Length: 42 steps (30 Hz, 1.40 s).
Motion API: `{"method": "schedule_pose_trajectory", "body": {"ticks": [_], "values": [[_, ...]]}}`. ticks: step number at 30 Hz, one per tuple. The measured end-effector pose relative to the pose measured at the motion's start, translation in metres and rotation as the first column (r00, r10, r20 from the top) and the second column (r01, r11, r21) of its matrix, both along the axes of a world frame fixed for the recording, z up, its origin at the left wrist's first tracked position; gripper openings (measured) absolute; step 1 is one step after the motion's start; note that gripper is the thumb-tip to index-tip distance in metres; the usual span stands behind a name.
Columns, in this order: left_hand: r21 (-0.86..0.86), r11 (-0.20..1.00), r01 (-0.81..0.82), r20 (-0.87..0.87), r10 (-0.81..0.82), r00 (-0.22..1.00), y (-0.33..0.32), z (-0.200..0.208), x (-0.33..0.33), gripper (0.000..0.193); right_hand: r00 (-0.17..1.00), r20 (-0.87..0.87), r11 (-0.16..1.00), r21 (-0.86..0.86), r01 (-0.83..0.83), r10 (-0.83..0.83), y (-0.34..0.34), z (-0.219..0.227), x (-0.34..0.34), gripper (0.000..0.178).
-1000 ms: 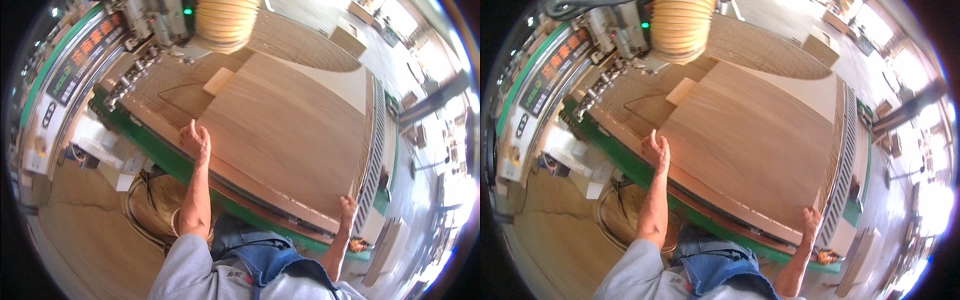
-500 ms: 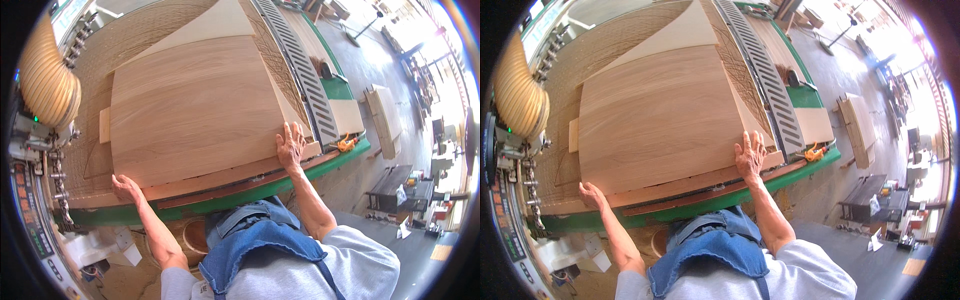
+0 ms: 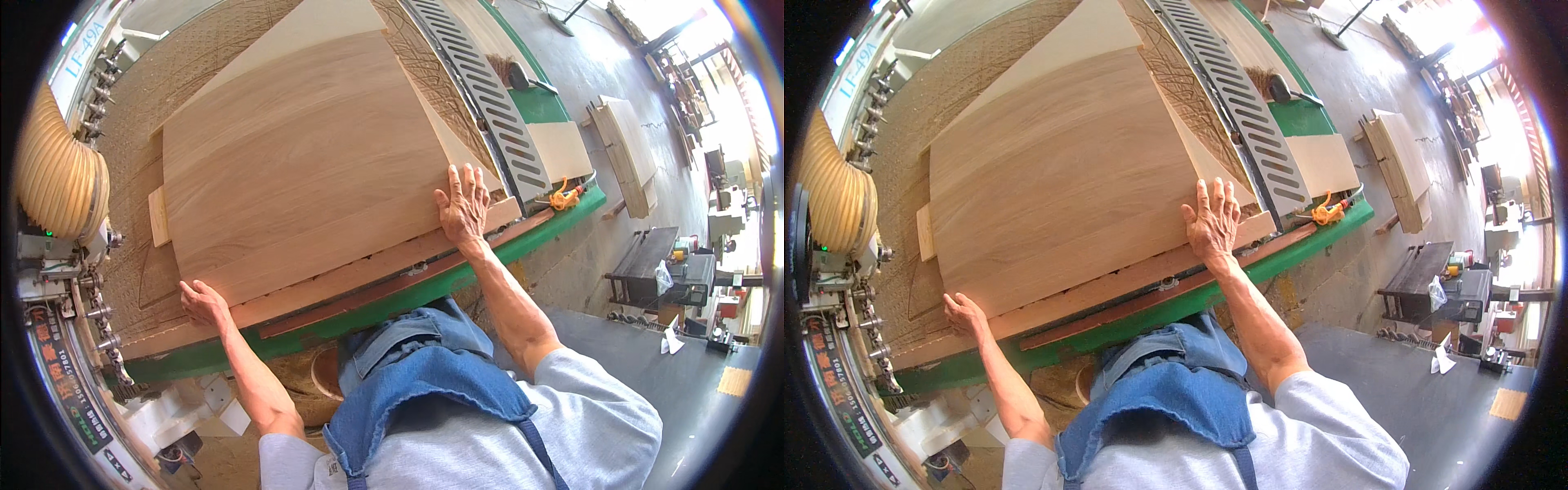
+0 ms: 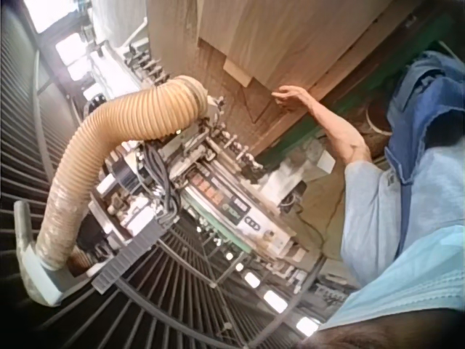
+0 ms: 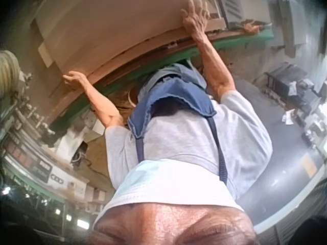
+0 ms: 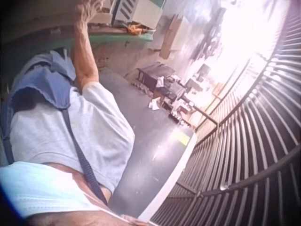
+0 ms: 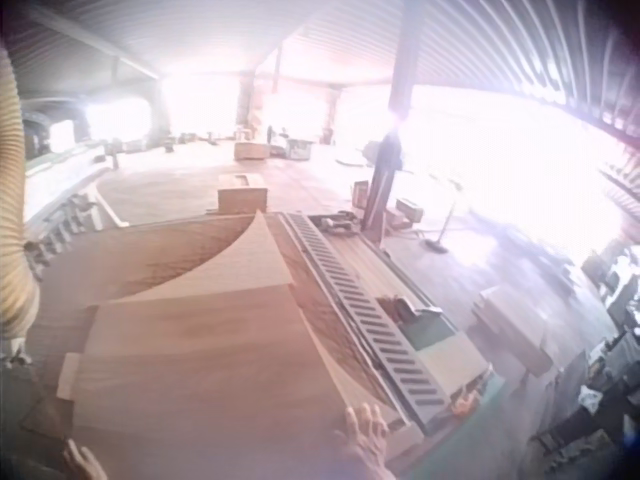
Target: The person places a wooden panel onto the bed of a CNC machine, aligns it against the guide rail, and uses a rubber mallet to tap it into place before operating the control computer using a mouse.
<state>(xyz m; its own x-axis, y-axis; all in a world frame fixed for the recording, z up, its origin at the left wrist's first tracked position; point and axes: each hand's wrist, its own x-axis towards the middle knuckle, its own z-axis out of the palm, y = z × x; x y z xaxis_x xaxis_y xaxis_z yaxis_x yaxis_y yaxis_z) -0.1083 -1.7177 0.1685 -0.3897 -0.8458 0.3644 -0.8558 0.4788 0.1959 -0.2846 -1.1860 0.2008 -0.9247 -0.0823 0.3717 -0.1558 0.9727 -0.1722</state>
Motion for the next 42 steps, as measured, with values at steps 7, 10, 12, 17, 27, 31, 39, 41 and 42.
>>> {"method": "schedule_pose_trajectory", "body": {"ticks": [7,10,12,17,27,31,39,41,42], "values": [[0.099,0.994,0.037,-0.2,-0.016,0.98,-0.01,0.012,0.006,0.046,1.0,-0.025,1.0,-0.028,-0.007,0.007,0.004,-0.003,-0.001,0.06],[0.318,0.94,0.119,-0.416,0.025,0.909,-0.023,0.015,0.011,0.053,1.0,-0.007,0.999,-0.046,0.01,-0.01,0.004,-0.005,-0.002,0.062],[0.31,0.938,0.158,-0.439,-0.006,0.898,-0.032,0.02,0.014,0.055,1.0,-0.014,0.999,-0.032,0.006,-0.006,0.004,-0.005,-0.003,0.063],[0.371,0.916,0.151,-0.412,0.016,0.911,-0.042,0.03,0.017,0.059,1.0,0.016,1.0,0.015,-0.001,0.001,-0.001,-0.005,-0.003,0.067],[0.051,0.997,0.06,0.188,-0.069,0.98,-0.006,0.005,-0.001,0.055,0.994,0.102,0.995,0.091,0.036,-0.046,-0.006,0.001,-0.005,0.068],[0.201,0.977,0.065,0.083,-0.083,0.993,-0.002,0.014,-0.004,0.059,0.991,0.066,0.986,0.111,-0.12,0.113,-0.023,0.005,-0.022,0.061],[0.11,0.992,0.059,0.034,-0.063,0.997,0.01,0.024,0.006,0.057,0.989,0.073,0.981,0.139,-0.137,0.128,-0.031,-0.005,-0.028,0.058],[0.116,0.99,0.077,0.011,-0.079,0.997,0.009,0.029,0.008,0.055,0.986,0.077,0.977,0.142,-0.16,0.15,-0.028,-0.005,-0.027,0.058],[0.062,0.993,0.096,0.037,-0.098,0.994,0.011,0.031,0.009,0.052,0.985,0.105,0.979,0.134,-0.152,0.139,-0.028,-0.004,-0.027,0.057]]}}
